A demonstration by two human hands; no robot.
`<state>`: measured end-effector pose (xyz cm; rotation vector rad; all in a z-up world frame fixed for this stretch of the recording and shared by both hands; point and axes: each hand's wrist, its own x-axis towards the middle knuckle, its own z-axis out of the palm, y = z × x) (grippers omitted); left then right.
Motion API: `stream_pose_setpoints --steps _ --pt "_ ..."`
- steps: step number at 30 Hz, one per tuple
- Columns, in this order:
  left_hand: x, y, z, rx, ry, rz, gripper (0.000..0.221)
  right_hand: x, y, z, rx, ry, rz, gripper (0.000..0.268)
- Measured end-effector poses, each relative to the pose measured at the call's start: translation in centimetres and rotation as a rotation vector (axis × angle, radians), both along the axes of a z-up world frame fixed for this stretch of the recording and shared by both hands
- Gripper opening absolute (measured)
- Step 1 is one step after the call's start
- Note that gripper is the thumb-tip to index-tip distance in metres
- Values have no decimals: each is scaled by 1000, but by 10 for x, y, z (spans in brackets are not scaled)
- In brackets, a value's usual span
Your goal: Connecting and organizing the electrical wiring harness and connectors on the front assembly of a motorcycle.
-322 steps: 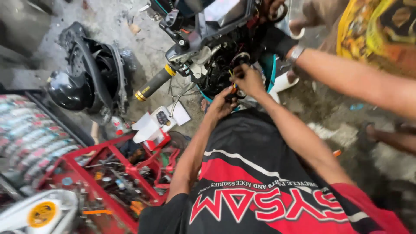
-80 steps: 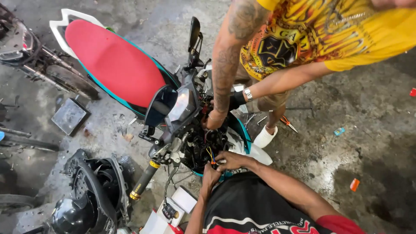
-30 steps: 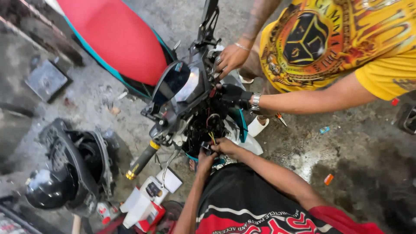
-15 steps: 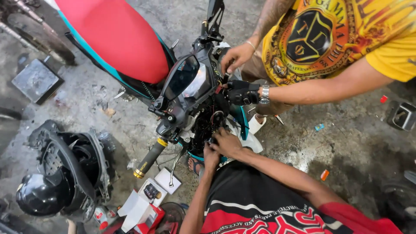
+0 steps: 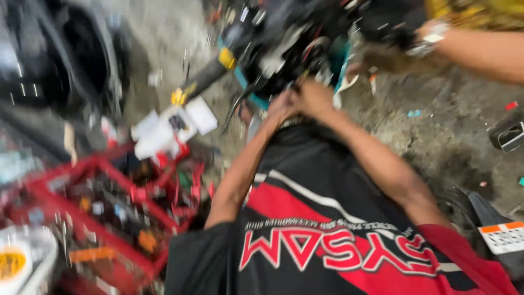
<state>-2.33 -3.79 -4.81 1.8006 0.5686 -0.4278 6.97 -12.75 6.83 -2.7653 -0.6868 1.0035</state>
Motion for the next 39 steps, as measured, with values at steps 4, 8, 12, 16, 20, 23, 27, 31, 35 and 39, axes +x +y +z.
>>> stream_pose_setpoints --steps 4,8,12,16,20,23,27,31,35,39 --pt "4 -21 -37 82 50 -63 44 -8 -4 21 174 -178 104 42" --pt "27 -28 -119 -29 -121 -39 21 -29 -4 119 185 -239 118 48" --pt "29 12 40 -161 180 -103 33 -18 -68 102 294 -199 178 50" --pt "31 13 37 -388 198 -96 32 -10 -100 85 478 -115 55 41" --pt "33 13 70 -995 121 244 23 14 -103 73 614 116 -147 36" --pt "25 4 54 -1276 167 286 25 18 -116 40 598 537 -538 29" --pt "16 -1 79 -1387 246 421 27 39 -127 -26 499 662 -500 24" --pt "-8 -23 67 -1476 229 631 57 40 -115 -67 586 729 -444 32" --pt "-7 -43 44 -1631 210 740 73 55 -113 -92 705 743 -334 37" --pt "2 -44 85 -1740 191 854 57 39 -129 -121 659 754 -338 37"
